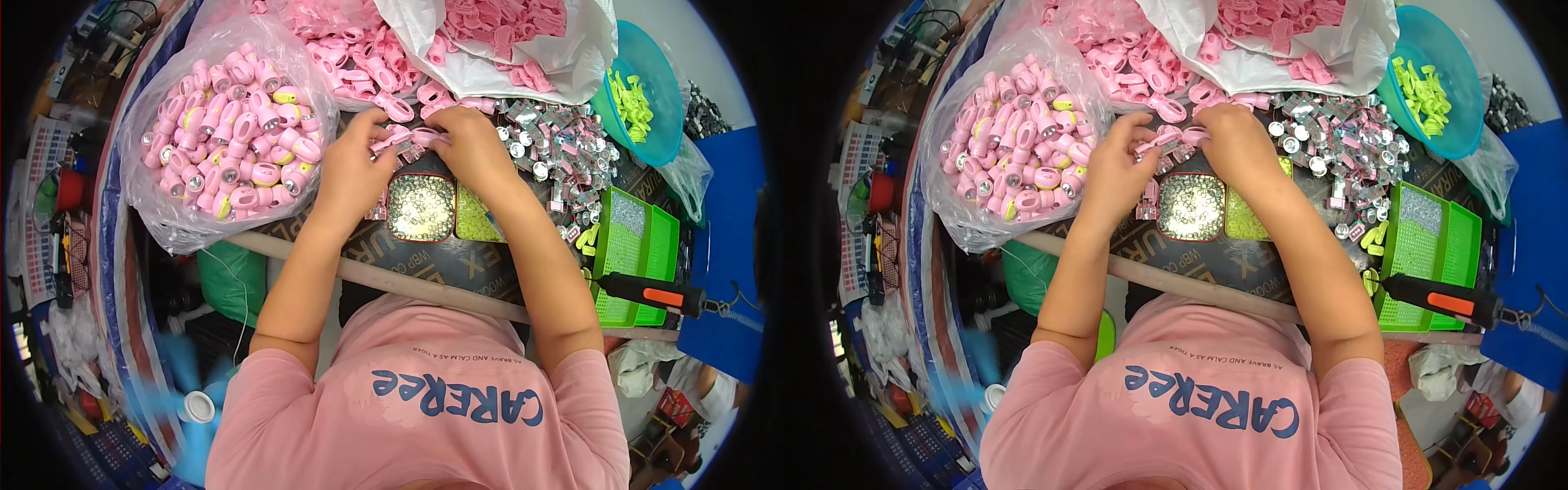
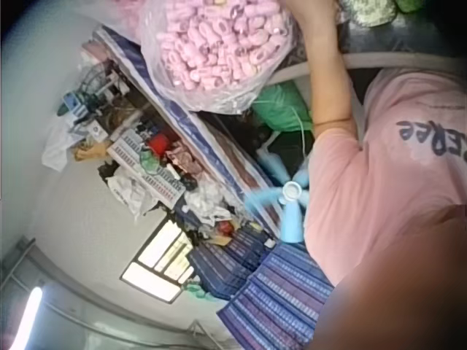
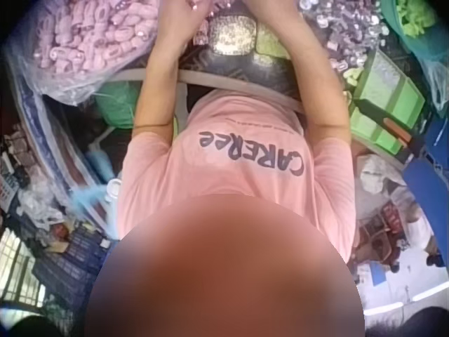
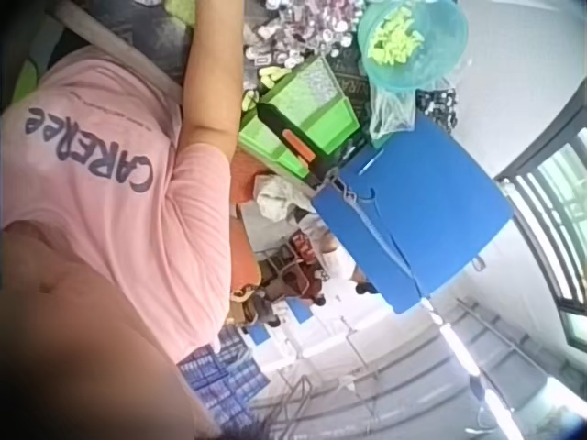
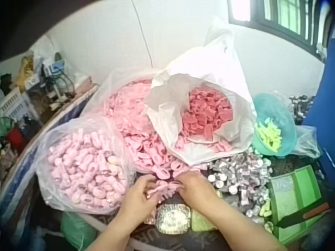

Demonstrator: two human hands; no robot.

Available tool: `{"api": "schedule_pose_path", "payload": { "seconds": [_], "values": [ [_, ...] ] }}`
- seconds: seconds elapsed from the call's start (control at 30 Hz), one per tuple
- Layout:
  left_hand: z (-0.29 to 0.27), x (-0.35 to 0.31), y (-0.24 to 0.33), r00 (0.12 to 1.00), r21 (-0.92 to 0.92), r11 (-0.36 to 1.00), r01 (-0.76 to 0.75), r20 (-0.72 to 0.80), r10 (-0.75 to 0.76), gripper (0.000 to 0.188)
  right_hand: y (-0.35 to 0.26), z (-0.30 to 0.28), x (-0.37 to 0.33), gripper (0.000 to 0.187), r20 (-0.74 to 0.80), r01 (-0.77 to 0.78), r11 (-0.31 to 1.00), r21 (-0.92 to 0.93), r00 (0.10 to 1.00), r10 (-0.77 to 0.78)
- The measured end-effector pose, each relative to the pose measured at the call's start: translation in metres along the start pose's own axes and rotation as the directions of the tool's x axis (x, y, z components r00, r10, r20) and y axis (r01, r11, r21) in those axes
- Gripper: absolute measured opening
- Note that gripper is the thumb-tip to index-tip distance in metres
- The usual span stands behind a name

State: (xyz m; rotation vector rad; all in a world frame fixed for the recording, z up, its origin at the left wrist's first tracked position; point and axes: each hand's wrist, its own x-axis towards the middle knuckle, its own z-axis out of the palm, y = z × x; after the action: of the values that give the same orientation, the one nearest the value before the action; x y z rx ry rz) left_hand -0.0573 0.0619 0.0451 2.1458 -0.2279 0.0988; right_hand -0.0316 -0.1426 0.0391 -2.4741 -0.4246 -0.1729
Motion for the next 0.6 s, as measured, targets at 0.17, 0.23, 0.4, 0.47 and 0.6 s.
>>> {"api": "schedule_pose_path", "payload": {
  "seconds": [0.17, 0.23, 0.4, 0.47, 0.6],
  "values": [
    [-0.005, -0.002, -0.009, 0.932, -0.803, 0.476, 0.358, 0.337, -0.132, 0.032, -0.014, -0.016, -0.026, 0.045, 0.119, -0.126, 0.555, 0.822, 0.992, 0.049],
    [-0.002, -0.008, 0.002, 0.925, -0.789, 0.490, 0.371, 0.362, -0.118, 0.033, -0.021, -0.021, -0.035, 0.039, 0.209, -0.247, 0.352, 0.903, 0.967, 0.144],
    [0.006, -0.018, 0.023, 0.918, -0.756, 0.541, 0.370, 0.387, -0.087, 0.043, -0.015, -0.030, -0.051, 0.026, 0.273, -0.335, 0.258, 0.906, 0.929, 0.250],
    [0.012, -0.023, 0.034, 0.932, -0.769, 0.543, 0.336, 0.354, -0.077, 0.046, -0.018, -0.027, -0.059, 0.025, 0.172, -0.263, 0.258, 0.930, 0.929, 0.329],
    [0.032, -0.027, 0.040, 0.959, -0.865, 0.414, 0.284, 0.246, -0.144, 0.050, -0.027, -0.017, -0.076, 0.023, 0.097, -0.179, 0.162, 0.970, 0.903, 0.418]
  ]
}}
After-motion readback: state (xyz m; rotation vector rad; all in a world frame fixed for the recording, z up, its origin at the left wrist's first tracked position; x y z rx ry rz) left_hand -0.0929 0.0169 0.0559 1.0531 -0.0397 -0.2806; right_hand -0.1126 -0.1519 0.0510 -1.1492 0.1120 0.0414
